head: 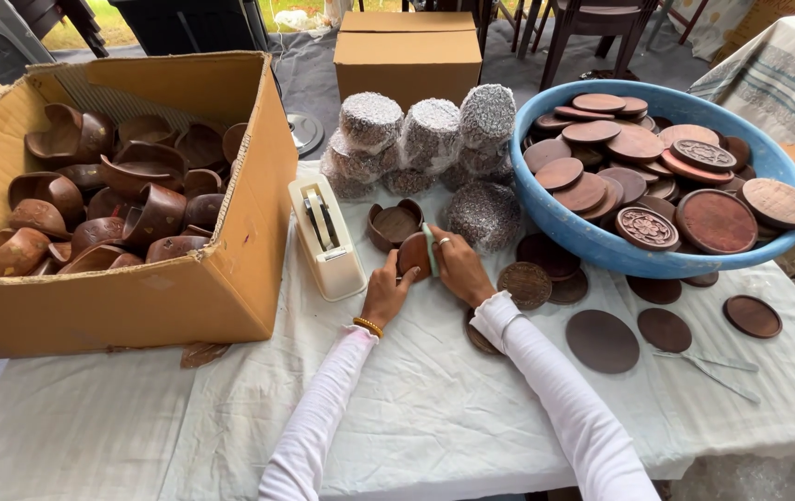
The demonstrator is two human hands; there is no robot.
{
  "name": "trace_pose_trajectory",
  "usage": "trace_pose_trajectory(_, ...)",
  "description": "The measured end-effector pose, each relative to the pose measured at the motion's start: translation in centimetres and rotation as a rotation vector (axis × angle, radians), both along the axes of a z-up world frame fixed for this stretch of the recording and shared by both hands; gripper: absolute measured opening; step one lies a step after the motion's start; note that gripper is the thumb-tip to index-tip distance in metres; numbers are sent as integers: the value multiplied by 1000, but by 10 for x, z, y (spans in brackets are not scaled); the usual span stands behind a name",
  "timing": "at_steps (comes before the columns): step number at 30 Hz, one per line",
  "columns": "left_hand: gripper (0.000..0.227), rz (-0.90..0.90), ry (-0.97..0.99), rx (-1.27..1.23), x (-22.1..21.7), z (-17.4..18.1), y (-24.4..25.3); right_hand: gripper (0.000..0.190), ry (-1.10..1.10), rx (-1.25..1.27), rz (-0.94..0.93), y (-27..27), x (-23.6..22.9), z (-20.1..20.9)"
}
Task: The person sands the edges and surfaces of small, round wooden discs using a green sanding block. They pick up discs from a blue basin, sand them on a white tablecloth, and place the finished pieces into a cardboard box.
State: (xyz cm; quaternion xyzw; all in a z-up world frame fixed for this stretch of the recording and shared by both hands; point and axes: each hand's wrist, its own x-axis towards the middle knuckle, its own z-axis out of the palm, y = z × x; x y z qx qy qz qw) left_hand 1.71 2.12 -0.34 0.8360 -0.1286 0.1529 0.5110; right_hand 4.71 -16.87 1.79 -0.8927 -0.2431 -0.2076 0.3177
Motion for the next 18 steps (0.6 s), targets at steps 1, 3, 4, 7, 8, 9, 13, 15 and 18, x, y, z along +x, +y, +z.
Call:
trace_pose_trajectory(1, 32, 0, -5, 0, 2, 0, 0, 49, -5, 0, 0, 4, -4, 11)
trace_pose_trajectory(3, 31, -11, -29, -13, 4, -2, 0, 59, -305, -32, 159, 14, -16, 31)
trace_pose_trajectory(4, 31, -10, -31, -12, 8, -14, 2, 59, -307, -31, 160, 17, -20, 37)
trace_pose_trajectory(7, 28, -51, -68, -50, 16, -31, 4, 64, -514, -376, 174, 25, -29, 51)
trace_pose_trajectory(8, 29, -66, -78, -52, 15, -26, 4, 66, -483, -370, 189, 25, -29, 52)
trace_pose_trajectory(9, 30, -81, -85, -55, 12, -22, 3, 68, -449, -363, 203, 25, -31, 52)
trace_pose_trajectory(13, 34, -77, -65, 1, 4, -6, 2, 62, -369, -125, 236, 19, -25, 40)
trace_pose_trajectory(15, 36, -59, -44, 45, 2, -1, 2, 45, -73, 90, 168, 13, -22, 26)
trace_pose_trajectory(18, 40, -28, -29, 43, -4, 5, 0, 43, 237, 123, -15, 9, -11, 6)
